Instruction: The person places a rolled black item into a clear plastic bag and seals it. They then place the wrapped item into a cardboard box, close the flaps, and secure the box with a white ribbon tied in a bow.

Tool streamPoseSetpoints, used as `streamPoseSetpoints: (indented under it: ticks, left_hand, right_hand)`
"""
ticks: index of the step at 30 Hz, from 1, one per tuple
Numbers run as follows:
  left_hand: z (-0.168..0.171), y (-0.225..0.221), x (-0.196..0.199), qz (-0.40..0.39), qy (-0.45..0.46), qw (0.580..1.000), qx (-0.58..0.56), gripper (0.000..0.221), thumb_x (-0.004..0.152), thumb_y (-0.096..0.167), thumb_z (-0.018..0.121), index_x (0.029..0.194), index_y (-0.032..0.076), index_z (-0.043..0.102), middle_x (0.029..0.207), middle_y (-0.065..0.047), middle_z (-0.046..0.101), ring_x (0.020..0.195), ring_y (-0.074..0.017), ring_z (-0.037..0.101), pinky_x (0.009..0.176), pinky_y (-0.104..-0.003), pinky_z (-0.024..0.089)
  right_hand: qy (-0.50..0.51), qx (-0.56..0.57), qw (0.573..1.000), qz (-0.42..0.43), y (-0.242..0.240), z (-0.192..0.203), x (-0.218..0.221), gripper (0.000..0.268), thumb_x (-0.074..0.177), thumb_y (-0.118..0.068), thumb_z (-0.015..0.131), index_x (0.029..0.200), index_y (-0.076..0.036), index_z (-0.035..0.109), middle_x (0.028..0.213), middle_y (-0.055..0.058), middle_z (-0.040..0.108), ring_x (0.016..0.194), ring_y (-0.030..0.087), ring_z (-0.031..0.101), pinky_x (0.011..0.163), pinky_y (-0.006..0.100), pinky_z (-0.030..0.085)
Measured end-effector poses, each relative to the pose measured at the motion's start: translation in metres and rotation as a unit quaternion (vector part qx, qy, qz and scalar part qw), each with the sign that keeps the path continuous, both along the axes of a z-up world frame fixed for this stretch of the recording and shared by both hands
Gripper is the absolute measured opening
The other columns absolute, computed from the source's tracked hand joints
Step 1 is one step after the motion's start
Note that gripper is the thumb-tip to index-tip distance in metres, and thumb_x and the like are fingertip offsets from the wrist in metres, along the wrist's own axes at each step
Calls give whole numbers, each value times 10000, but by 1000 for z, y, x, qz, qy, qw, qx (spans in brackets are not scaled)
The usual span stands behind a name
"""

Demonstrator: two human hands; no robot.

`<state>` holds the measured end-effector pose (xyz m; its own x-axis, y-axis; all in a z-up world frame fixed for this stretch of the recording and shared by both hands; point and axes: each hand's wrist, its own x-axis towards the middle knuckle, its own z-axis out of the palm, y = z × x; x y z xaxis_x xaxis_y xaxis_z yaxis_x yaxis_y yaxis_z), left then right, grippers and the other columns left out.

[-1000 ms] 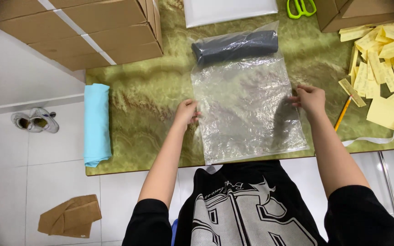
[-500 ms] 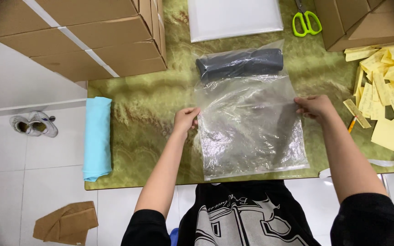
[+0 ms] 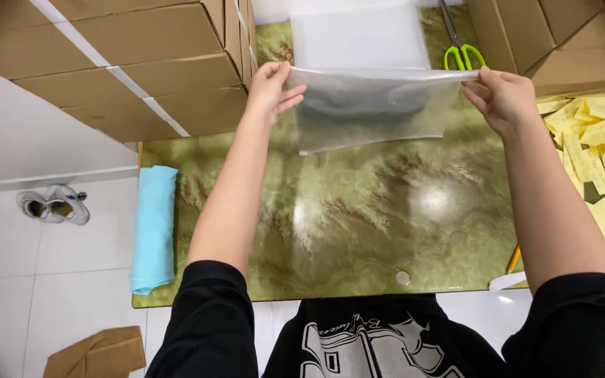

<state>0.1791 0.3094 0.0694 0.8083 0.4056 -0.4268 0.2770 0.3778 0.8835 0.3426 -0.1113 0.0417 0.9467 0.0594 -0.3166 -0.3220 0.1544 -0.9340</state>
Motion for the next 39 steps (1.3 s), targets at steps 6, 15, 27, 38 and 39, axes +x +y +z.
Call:
streamPoseSetpoints:
  ticks: [6, 15, 27, 38, 39]
  left_hand:
    - [48, -3, -15, -24, -69, 993, 88, 250, 1028, 373, 563, 1131, 150, 610, 1405, -54, 646, 1206, -292, 791, 1083, -430, 642]
    - [-67, -49, -169, -82, -145, 980, 113, 198, 1068, 286, 565, 1054, 89, 580, 1349, -133, 683, 1232, -226, 692, 1183, -394, 536]
    - [-228, -92, -308, -83, 27, 967, 238, 247, 992, 384, 813, 1130, 179, 812, 1044, -75, 818, 1006, -198, 761, 873, -363, 614]
    - [-221, -97, -310, -95, 92, 955, 266, 124, 1027, 270, 719, 1057, 187, 807, 915, -38, 825, 454, -100, 671, 465, -244, 509]
    - [-210, -98, -309, -100, 100, 953, 267, 121, 1016, 290, 735, 1034, 201, 815, 888, -21, 827, 453, -95, 668, 463, -237, 499]
  right_hand:
    - [-43, 87, 995, -22, 11, 26, -38, 139, 1014, -159, 748, 1088, -47, 709, 1101, 61, 807, 986, 90, 810, 992, 186, 728]
    - [36, 26, 999, -4, -50, -15, -200, 143, 1012, 26, 610, 1092, 12, 728, 1375, 60, 762, 960, 56, 750, 855, 95, 689]
    - [-47, -514, 822, 241, -134, -146, -258, 252, 883, -408, 858, 1097, -276, 872, 1099, 134, 814, 1112, 406, 736, 982, 503, 574]
    - [135, -281, 927, 207, -125, -163, -259, 305, 1001, -241, 776, 1111, 36, 715, 920, 148, 800, 580, 140, 696, 487, 218, 557]
    - [159, -269, 927, 210, -122, -156, -265, 299, 1020, -236, 745, 1122, 40, 694, 976, 141, 810, 661, 147, 758, 548, 208, 588]
